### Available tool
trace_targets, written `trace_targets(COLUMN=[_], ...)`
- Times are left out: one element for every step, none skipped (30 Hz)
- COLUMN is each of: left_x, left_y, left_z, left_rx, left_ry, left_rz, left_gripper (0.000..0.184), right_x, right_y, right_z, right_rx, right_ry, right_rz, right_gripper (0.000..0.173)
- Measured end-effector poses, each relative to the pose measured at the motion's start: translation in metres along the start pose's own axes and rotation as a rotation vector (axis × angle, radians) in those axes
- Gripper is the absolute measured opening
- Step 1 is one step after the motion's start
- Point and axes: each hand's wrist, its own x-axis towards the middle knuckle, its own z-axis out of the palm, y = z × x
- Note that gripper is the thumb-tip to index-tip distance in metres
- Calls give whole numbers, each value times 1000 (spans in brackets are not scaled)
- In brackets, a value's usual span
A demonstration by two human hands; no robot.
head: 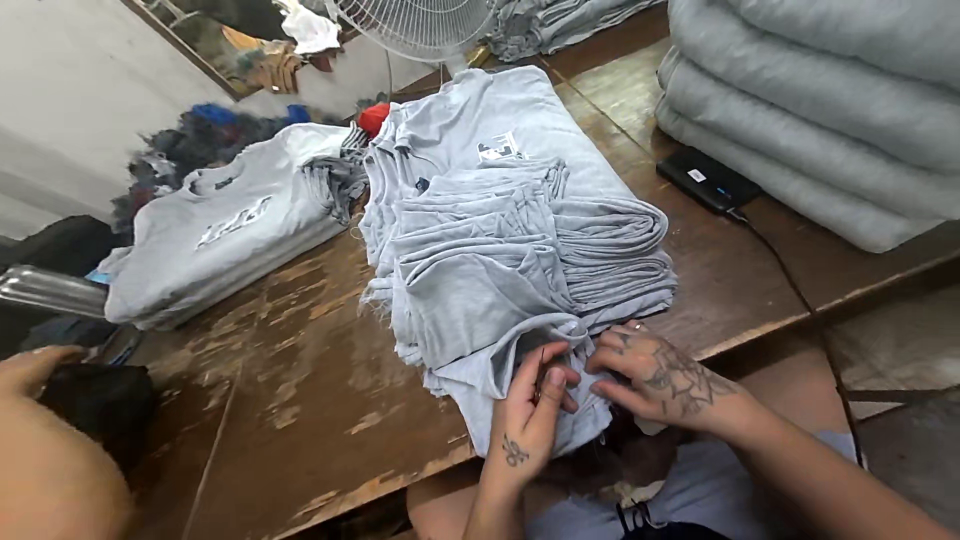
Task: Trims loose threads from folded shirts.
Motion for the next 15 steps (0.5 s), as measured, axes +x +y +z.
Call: trace_targets(left_x=[0, -1, -1, -1, -2, -3, -5, -7, -9, -11, -13, -14, -14, -15, -15], left_y=[0, 0, 1, 2, 5, 7, 8, 9, 9, 8, 7, 4, 2, -1, -3], left_z=[0, 0, -1, -3, -4, -6, -7, -9, -11, -13, -16, -17, -18, -18, -18], left_rx=[7, 26, 62, 118, 189, 270, 366, 457, 530, 580, 608, 616, 616, 613, 608], left_ry=[-2, -8, -17, -34, -55, -70, -76, -83, -89, -104, -122, -136, -139, -135, -126], left_rz=[-2, -1, 1, 6, 15, 23, 37, 55, 75, 99, 124, 150, 180, 209, 240], left_gripper=[39, 42, 46, 50, 52, 50, 45, 41, 36, 33, 32, 33, 34, 35, 34], right_x=[-1, -2, -3, -4, -4, -5, -5, -6, -6, -6, -6, -6, -7, -7, -7], right_y=[2, 4, 6, 7, 8, 8, 7, 7, 7, 8, 8, 9, 9, 10, 10], right_z=[-2, -5, -9, -12, -13, -13, -13, -14, -14, -15, -15, -15, -14, -13, -13], right_rx=[30, 73, 115, 141, 152, 153, 156, 169, 182, 191, 199, 206, 214, 225, 234], right_ry=[-2, -14, -30, -43, -47, -45, -43, -43, -41, -38, -31, -20, -9, -1, 3], right_rz=[-16, -27, -35, -41, -45, -45, -41, -36, -32, -33, -38, -48, -57, -63, -67], right_gripper=[18, 17, 18, 18, 20, 21, 22, 23, 24, 25, 25, 26, 26, 26, 27])
